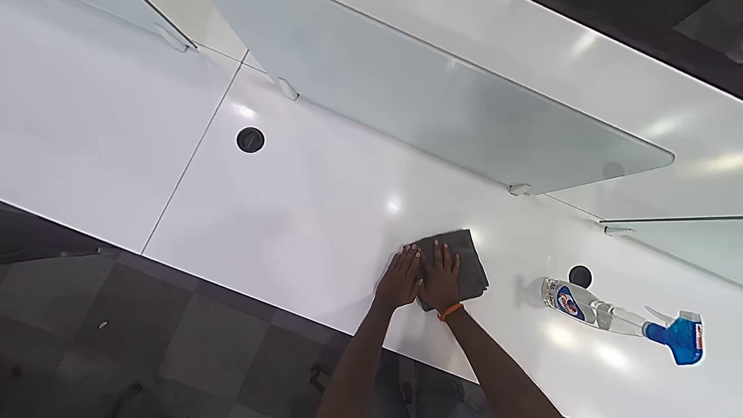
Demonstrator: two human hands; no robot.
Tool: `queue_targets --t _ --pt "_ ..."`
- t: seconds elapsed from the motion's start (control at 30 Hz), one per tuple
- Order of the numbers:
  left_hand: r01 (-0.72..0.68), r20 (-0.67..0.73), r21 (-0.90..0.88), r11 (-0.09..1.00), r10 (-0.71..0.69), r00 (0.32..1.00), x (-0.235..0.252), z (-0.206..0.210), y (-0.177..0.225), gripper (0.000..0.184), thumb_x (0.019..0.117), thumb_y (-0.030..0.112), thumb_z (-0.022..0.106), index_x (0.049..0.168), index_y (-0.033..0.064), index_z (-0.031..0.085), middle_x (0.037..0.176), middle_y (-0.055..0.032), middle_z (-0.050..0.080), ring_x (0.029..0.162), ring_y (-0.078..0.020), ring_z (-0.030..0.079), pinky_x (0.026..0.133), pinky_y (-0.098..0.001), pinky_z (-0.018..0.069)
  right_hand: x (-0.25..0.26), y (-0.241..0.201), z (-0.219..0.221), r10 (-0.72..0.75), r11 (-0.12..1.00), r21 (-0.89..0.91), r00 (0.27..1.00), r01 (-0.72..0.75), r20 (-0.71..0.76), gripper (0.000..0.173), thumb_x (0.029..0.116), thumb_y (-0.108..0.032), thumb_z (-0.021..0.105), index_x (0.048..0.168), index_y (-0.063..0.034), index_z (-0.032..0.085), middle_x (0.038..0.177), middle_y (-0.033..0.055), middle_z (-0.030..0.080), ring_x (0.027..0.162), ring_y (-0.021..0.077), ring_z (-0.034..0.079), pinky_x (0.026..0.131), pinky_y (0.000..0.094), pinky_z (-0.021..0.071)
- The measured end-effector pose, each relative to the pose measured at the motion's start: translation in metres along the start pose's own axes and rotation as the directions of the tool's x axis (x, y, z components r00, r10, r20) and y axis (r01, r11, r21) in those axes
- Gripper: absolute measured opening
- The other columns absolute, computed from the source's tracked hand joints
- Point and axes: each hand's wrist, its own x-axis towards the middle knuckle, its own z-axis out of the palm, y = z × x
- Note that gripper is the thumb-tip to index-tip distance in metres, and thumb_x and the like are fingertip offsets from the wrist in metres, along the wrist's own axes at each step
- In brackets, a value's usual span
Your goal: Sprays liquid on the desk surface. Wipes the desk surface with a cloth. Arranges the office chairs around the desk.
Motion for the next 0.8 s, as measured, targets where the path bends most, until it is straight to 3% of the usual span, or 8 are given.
queue_targets --t 0.07,0.1,0.2,0.27,0.33,0.4,0.6,0.8 --pt "0.02 -0.009 -0.01 1.0 -0.02 1.0 0.002 -0.001 -0.002 0.07 0.1032 0.044 0.035 0.156 -0.0015 0.034 0.166 -0.0193 0.03 0.156 -0.0322 0.024 0.125 -0.0503 0.0228 0.037 -0.01 -0.013 -0.018 1.0 -0.016 0.999 0.019 0.028 0.084 0.0837 -0.044 0.063 0.161 -0.0435 0.029 0.172 0.0111 0.018 0.157 0.042 0.012 0.118 0.0737 0.0082" --pt "0.033 -0.005 -0.005 0.999 -0.033 0.999 0.001 0.0 -0.002 0.07 0.1036 0.045 0.035 0.155 -0.0024 0.035 0.165 -0.0201 0.03 0.155 -0.0327 0.025 0.125 -0.0498 0.023 0.052 -0.014 -0.016 -0.032 0.999 -0.038 0.999 0.033 0.025 0.075 0.0911 -0.04 0.058 0.16 -0.0449 0.029 0.172 0.0107 0.018 0.157 0.0418 0.012 0.119 0.0735 0.0091" --pt "0.076 0.007 -0.001 0.997 -0.076 0.997 0.003 -0.002 0.001 0.073 0.1012 0.045 0.04 0.154 -0.0047 0.035 0.165 -0.0226 0.029 0.155 -0.034 0.024 0.125 -0.0489 0.0238 0.091 -0.017 -0.025 -0.055 0.995 -0.077 0.998 0.057 0.02 0.074 0.0903 -0.046 0.053 0.16 -0.0479 0.027 0.173 0.0076 0.014 0.158 0.0384 0.009 0.119 0.0723 0.0088" --pt "0.093 -0.001 0.017 0.996 -0.093 0.996 0.006 -0.003 0.001 0.075 0.101 0.046 0.041 0.155 -0.0059 0.034 0.165 -0.0226 0.028 0.156 -0.0348 0.023 0.125 -0.0488 0.0247 0.117 -0.019 -0.034 -0.066 0.994 -0.087 0.998 0.068 0.021 0.066 0.0978 -0.053 0.046 0.16 -0.0471 0.026 0.174 0.0048 0.009 0.159 0.036 0.005 0.12 0.0712 0.0087" --pt "0.094 0.009 0.04 0.995 -0.094 0.996 0.004 -0.001 0.002 0.074 0.1021 0.046 0.039 0.155 -0.0057 0.035 0.165 -0.0224 0.029 0.155 -0.0331 0.025 0.125 -0.047 0.0255 0.137 -0.019 -0.036 -0.072 0.994 -0.087 0.996 0.068 -0.044 0.064 0.098 -0.064 0.035 0.159 -0.0464 0.029 0.173 0.0021 0.013 0.159 0.0325 0.006 0.121 0.0695 0.0096" --pt "0.083 0.028 0.048 0.995 -0.085 0.996 0.006 -0.001 0.003 0.073 0.1023 0.046 0.039 0.154 -0.0049 0.037 0.164 -0.0211 0.031 0.154 -0.0318 0.029 0.124 -0.0463 0.0268 0.159 -0.019 -0.038 -0.065 0.996 -0.062 0.99 0.057 -0.129 0.068 0.094 -0.067 0.034 0.158 -0.0438 0.034 0.172 0.0036 0.017 0.159 0.0321 0.01 0.12 0.0688 0.0104" --pt "0.076 0.049 0.033 0.997 -0.077 0.996 0.007 -0.003 0.001 0.07 0.1024 0.045 0.04 0.153 -0.0037 0.04 0.163 -0.0201 0.035 0.154 -0.03 0.03 0.124 -0.0441 0.0261 0.212 -0.029 -0.045 0.047 0.998 -0.037 0.973 -0.057 -0.224 0.07 0.0954 -0.065 0.031 0.16 -0.0395 0.031 0.172 0.0056 0.014 0.158 0.0337 0.01 0.119 0.0711 0.0116" --pt "0.074 0.043 -0.023 0.997 -0.073 0.996 0.009 -0.005 0.008 0.068 0.1022 0.043 0.043 0.151 -0.004 0.042 0.162 -0.0204 0.037 0.153 -0.0311 0.032 0.123 -0.0456 0.0283 0.216 -0.029 -0.052 0.066 0.997 -0.015 0.97 -0.071 -0.232 0.07 0.098 -0.064 0.031 0.163 -0.0373 0.024 0.173 0.0072 0.009 0.159 0.0363 0.008 0.116 0.0751 0.0135"
